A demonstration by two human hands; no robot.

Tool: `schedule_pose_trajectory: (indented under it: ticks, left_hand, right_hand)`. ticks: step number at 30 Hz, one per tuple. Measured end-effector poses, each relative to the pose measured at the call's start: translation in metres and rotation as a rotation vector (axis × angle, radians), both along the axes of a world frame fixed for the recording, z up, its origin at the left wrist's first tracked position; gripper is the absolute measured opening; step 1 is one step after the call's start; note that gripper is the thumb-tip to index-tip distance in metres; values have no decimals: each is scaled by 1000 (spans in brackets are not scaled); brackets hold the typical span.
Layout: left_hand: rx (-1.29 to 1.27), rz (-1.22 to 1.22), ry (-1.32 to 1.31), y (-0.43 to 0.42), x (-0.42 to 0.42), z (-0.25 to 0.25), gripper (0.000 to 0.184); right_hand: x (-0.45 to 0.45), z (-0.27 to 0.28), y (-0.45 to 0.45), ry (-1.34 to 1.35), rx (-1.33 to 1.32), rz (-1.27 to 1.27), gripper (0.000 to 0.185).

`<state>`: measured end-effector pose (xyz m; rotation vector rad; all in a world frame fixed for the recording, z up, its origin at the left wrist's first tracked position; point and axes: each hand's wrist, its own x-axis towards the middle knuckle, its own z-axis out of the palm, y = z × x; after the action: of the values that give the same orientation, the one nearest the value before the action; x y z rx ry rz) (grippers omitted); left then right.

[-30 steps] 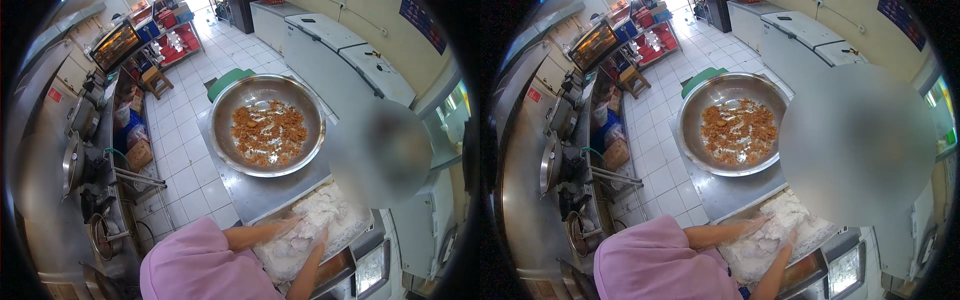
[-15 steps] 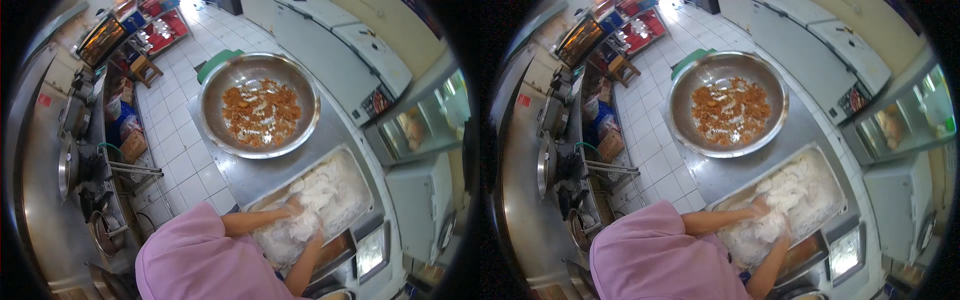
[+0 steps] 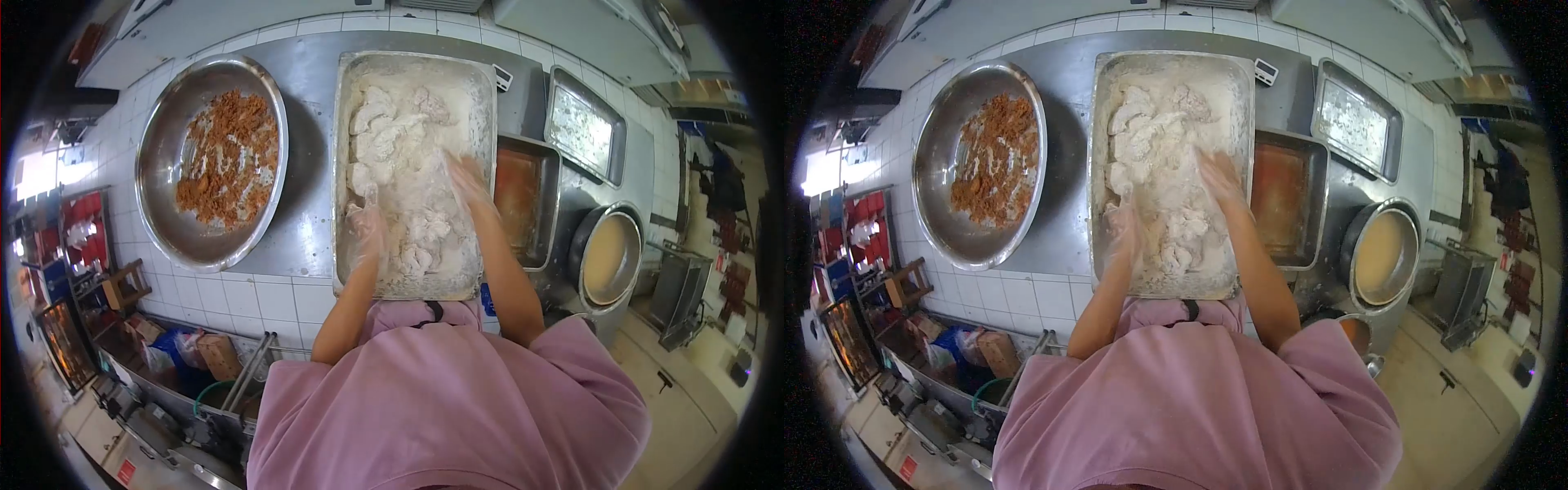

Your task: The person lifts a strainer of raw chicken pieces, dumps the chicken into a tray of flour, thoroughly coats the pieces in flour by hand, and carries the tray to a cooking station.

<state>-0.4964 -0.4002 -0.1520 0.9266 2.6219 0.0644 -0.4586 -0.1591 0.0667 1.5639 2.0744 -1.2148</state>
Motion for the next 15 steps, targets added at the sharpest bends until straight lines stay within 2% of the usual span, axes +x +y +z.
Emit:
schedule_pose_trajectory:
  ticks: [2, 4, 6, 8, 9, 12, 14, 15]
  left_hand:
    - [-84, -158, 109, -1, -14, -2, 63]
    - [-171, -156, 134, 15, -29, 12, 59]
    - [-262, -145, 155, 32, -43, 32, 55]
    - [-95, 111, -53, 46, -53, 52, 38]
    - [126, 362, -265, 57, -59, 64, 29]
    - [628, 1134, -880, 88, -73, 125, 34]
    - [875, 1277, -1235, 96, -80, 117, 38]
    - [985, 1144, -1387, 97, -85, 84, 44]
  right_hand:
    - [-22, -18, 9, 12, 110, -17, 76]
    - [-40, -54, 16, 68, 269, -26, 77]
    - [-52, -81, 26, 45, 186, 22, 78]
    - [-56, -97, 21, 36, 113, 45, 80]
    - [-61, -103, 15, 43, 88, 42, 82]
    - [-63, -98, 17, 124, -68, 36, 82]
    - [-59, -97, 21, 234, -234, 4, 81]
    - [-56, -101, 23, 307, -332, -23, 81]
